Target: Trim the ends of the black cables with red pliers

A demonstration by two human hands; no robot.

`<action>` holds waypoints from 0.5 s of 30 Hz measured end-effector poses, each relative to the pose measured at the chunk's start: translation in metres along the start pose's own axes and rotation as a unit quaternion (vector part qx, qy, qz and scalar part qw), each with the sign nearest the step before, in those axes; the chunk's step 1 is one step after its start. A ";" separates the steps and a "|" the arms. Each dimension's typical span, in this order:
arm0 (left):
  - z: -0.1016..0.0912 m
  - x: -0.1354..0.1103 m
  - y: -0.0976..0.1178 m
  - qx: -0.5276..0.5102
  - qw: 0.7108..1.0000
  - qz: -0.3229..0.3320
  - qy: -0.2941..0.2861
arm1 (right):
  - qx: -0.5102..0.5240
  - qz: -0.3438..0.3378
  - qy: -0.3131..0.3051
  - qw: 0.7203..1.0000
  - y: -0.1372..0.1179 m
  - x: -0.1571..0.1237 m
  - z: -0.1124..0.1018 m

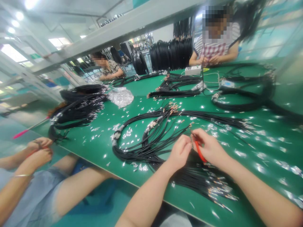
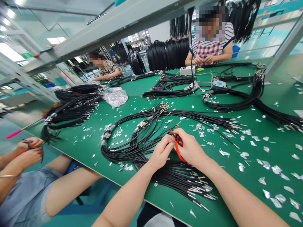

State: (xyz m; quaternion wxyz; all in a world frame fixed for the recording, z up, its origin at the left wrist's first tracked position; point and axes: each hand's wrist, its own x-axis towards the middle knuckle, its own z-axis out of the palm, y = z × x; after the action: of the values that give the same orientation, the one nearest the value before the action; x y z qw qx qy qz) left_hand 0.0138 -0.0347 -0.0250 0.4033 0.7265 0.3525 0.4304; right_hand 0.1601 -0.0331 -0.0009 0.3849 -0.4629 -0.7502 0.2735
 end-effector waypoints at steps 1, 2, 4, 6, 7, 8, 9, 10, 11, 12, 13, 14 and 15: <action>0.000 0.000 0.000 0.006 1.000 -0.005 0.001 | -0.029 -0.008 -0.001 1.000 -0.001 -0.001 0.000; 0.001 0.000 -0.001 0.013 1.000 -0.012 0.003 | -0.058 -0.021 0.001 0.998 -0.001 -0.001 0.001; 0.001 0.000 -0.001 0.019 0.999 -0.025 0.008 | -0.117 -0.055 0.015 0.991 -0.003 -0.002 0.003; 0.000 0.002 0.000 0.009 0.999 -0.033 0.007 | -0.162 -0.093 0.034 0.982 -0.004 -0.003 0.006; -0.001 0.003 0.000 -0.002 0.999 -0.035 0.004 | -0.174 -0.108 0.041 0.978 -0.005 -0.003 0.008; -0.002 0.003 0.001 -0.016 0.999 -0.039 0.001 | -0.178 -0.117 0.048 0.976 -0.006 -0.002 0.010; -0.003 0.004 0.001 -0.031 0.999 -0.045 0.000 | -0.171 -0.117 0.055 0.977 -0.007 -0.002 0.011; -0.004 0.004 0.002 -0.044 0.998 -0.053 -0.001 | -0.153 -0.105 0.062 0.981 -0.007 -0.001 0.013; -0.005 0.004 0.003 -0.056 0.996 -0.062 0.000 | -0.119 -0.082 0.070 0.987 -0.007 0.001 0.013; -0.006 0.004 0.004 -0.068 0.995 -0.068 0.001 | -0.071 -0.049 0.079 0.993 -0.006 0.004 0.013; -0.007 0.003 0.006 -0.080 0.994 -0.071 0.000 | -0.011 -0.009 0.090 0.996 -0.004 0.007 0.012; -0.007 0.002 0.007 -0.092 0.993 -0.068 -0.003 | 0.055 0.036 0.106 0.992 0.000 0.010 0.010; -0.007 0.001 0.008 -0.106 0.992 -0.062 -0.007 | 0.123 0.078 0.124 0.982 0.004 0.012 0.007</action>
State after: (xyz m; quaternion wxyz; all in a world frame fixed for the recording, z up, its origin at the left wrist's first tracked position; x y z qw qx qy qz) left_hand 0.0090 -0.0355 -0.0155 0.5067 0.6594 0.3463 0.4342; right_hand 0.1530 -0.0206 -0.0036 0.5064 -0.4999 -0.6187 0.3330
